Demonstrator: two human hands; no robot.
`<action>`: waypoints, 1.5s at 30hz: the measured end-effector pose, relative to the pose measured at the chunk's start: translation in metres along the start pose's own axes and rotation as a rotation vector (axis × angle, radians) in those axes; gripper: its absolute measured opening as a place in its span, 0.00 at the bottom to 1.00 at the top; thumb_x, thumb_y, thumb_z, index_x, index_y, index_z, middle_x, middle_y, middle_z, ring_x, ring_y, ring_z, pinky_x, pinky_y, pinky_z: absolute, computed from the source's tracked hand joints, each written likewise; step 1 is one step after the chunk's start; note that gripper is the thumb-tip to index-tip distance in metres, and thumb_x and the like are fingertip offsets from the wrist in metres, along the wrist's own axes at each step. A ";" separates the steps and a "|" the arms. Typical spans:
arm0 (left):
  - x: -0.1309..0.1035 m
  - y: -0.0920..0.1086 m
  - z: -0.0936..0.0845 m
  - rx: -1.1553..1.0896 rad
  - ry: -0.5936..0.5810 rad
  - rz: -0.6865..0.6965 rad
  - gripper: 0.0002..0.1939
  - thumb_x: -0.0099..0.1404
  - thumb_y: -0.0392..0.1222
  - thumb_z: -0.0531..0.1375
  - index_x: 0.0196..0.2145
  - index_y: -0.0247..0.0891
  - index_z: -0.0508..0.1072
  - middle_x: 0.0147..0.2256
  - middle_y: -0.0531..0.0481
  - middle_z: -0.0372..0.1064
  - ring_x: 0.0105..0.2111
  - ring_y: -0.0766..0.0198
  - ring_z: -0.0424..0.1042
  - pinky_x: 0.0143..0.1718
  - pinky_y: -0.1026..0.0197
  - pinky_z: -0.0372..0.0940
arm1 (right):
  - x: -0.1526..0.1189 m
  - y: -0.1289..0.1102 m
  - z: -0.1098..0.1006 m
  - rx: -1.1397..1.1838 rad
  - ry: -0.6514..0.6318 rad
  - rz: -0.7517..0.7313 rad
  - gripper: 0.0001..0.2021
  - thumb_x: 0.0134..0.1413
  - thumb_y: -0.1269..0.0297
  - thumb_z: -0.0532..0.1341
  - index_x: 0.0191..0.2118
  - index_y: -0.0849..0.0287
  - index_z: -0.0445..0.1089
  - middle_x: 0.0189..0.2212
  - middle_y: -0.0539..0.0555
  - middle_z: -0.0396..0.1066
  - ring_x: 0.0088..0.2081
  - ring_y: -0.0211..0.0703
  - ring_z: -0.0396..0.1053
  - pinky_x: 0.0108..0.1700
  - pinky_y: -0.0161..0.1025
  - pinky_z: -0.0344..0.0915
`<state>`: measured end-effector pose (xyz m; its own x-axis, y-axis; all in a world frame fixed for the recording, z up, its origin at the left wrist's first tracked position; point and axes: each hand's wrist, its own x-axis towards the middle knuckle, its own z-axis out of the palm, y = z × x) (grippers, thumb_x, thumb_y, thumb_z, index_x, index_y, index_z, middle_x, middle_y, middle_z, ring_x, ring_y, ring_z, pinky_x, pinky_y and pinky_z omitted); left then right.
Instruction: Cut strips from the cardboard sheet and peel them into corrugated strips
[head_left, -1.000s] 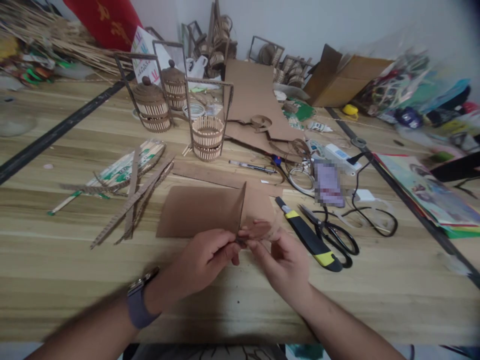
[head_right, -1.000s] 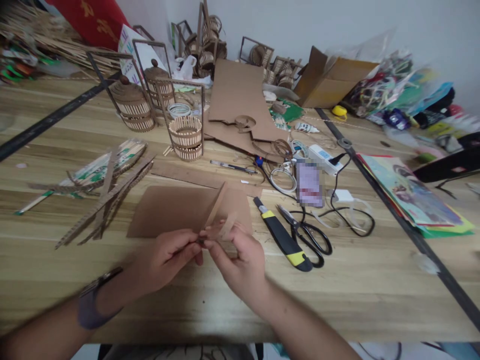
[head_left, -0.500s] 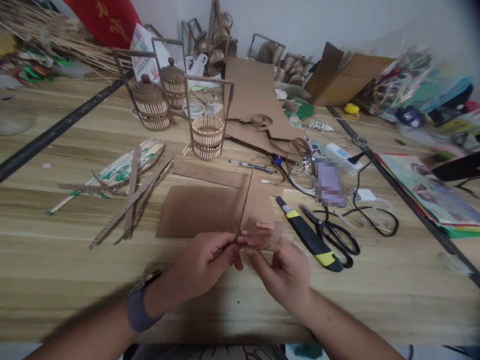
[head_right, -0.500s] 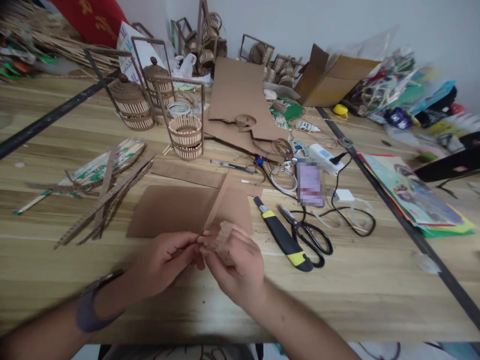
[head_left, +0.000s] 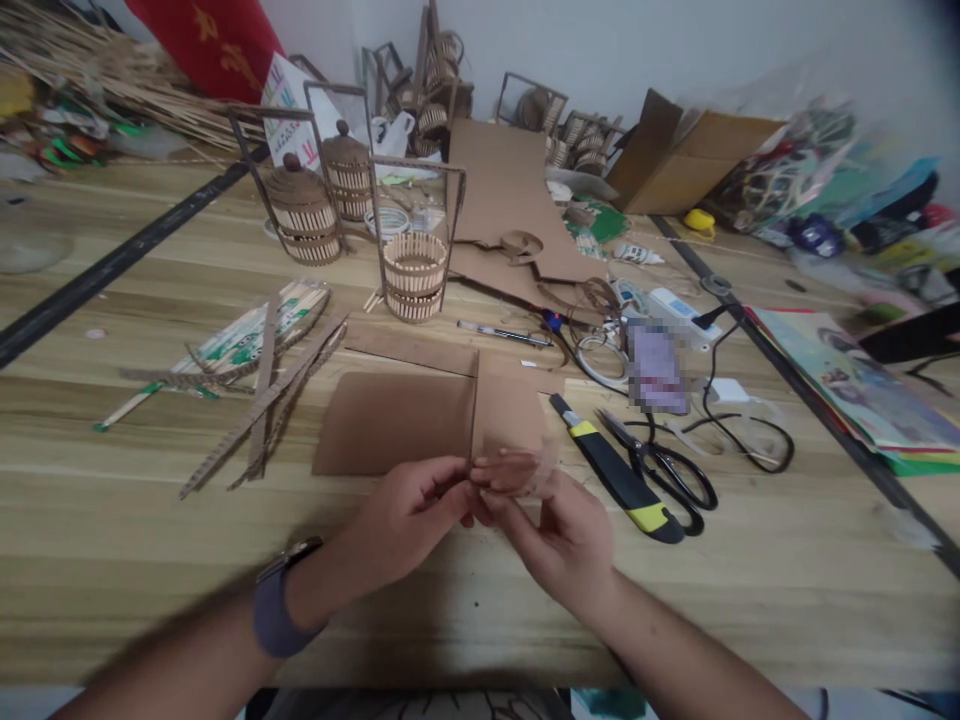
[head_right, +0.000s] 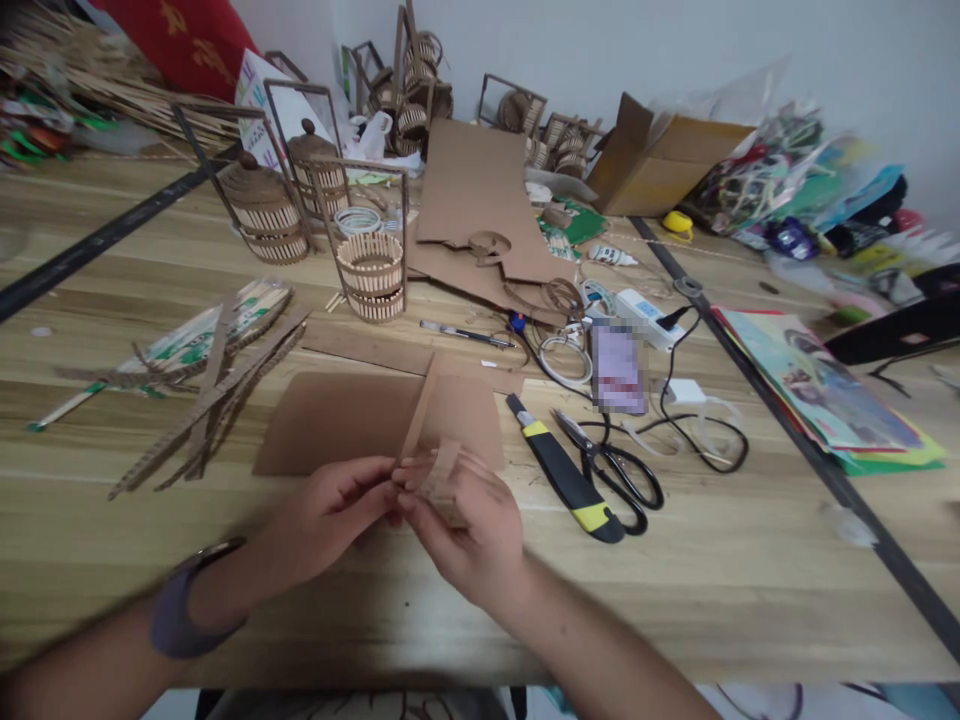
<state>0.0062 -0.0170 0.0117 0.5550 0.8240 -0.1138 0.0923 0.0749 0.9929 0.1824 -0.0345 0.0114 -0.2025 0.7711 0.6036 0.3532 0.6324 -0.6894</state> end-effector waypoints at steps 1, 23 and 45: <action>0.000 0.000 0.000 -0.001 0.001 0.005 0.14 0.69 0.47 0.53 0.31 0.36 0.71 0.28 0.52 0.71 0.30 0.65 0.68 0.30 0.67 0.60 | 0.001 0.000 0.000 -0.025 -0.012 -0.058 0.11 0.55 0.77 0.62 0.40 0.52 0.70 0.36 0.52 0.80 0.42 0.43 0.78 0.45 0.42 0.74; -0.004 -0.001 0.007 0.156 0.109 0.050 0.16 0.68 0.41 0.50 0.27 0.36 0.72 0.24 0.53 0.71 0.25 0.67 0.67 0.27 0.68 0.58 | 0.001 0.001 0.000 -0.190 -0.002 -0.113 0.07 0.55 0.73 0.63 0.37 0.52 0.72 0.34 0.51 0.80 0.37 0.44 0.78 0.50 0.49 0.70; -0.004 -0.001 0.003 0.171 0.072 0.054 0.17 0.71 0.45 0.50 0.28 0.37 0.71 0.26 0.52 0.72 0.28 0.65 0.70 0.30 0.66 0.60 | 0.003 0.002 -0.001 -0.311 -0.028 -0.178 0.08 0.55 0.73 0.63 0.39 0.53 0.69 0.38 0.54 0.80 0.42 0.47 0.77 0.49 0.49 0.69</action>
<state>0.0066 -0.0226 0.0114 0.5030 0.8627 -0.0519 0.2070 -0.0619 0.9764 0.1834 -0.0307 0.0126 -0.3089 0.6552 0.6894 0.5700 0.7078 -0.4173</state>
